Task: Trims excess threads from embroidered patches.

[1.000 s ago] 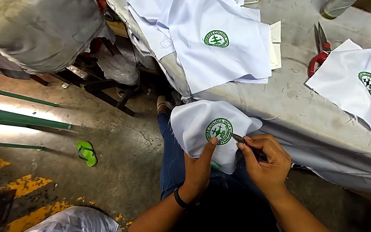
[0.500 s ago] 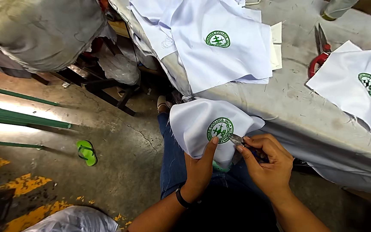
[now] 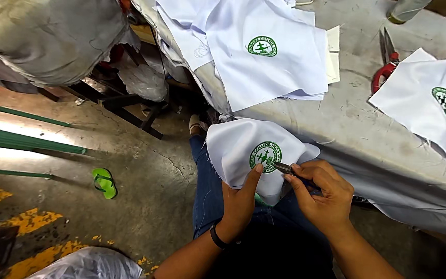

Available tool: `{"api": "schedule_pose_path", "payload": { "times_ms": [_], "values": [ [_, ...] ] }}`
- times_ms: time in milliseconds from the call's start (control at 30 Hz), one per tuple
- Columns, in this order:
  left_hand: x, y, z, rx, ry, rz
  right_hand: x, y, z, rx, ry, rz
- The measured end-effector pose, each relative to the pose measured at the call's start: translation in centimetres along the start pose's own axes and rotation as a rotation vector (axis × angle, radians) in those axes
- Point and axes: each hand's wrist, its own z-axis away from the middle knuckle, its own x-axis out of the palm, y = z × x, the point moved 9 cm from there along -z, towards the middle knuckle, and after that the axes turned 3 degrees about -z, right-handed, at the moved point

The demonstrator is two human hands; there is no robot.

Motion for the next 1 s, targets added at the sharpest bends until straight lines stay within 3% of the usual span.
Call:
{"api": "schedule_pose_path", "payload": {
  "times_ms": [467, 633, 800, 1000],
  "values": [
    [-0.1, -0.4, -0.1, -0.049, 0.004, 0.01, 0.4, 0.4, 0.2, 0.019, -0.03, -0.02],
    [-0.3, 0.2, -0.2, -0.025, 0.011, -0.044, 0.4, 0.1, 0.1, 0.0, -0.109, -0.044],
    [-0.4, 0.9, -0.6, 0.049, -0.02, -0.115, -1.9, 0.0, -1.1, -0.02, -0.047, 0.096],
    [-0.3, 1.3, -0.6, 0.109, -0.053, -0.159, -2.0, -0.1, -1.8, -0.053, -0.096, 0.153]
  ]
}}
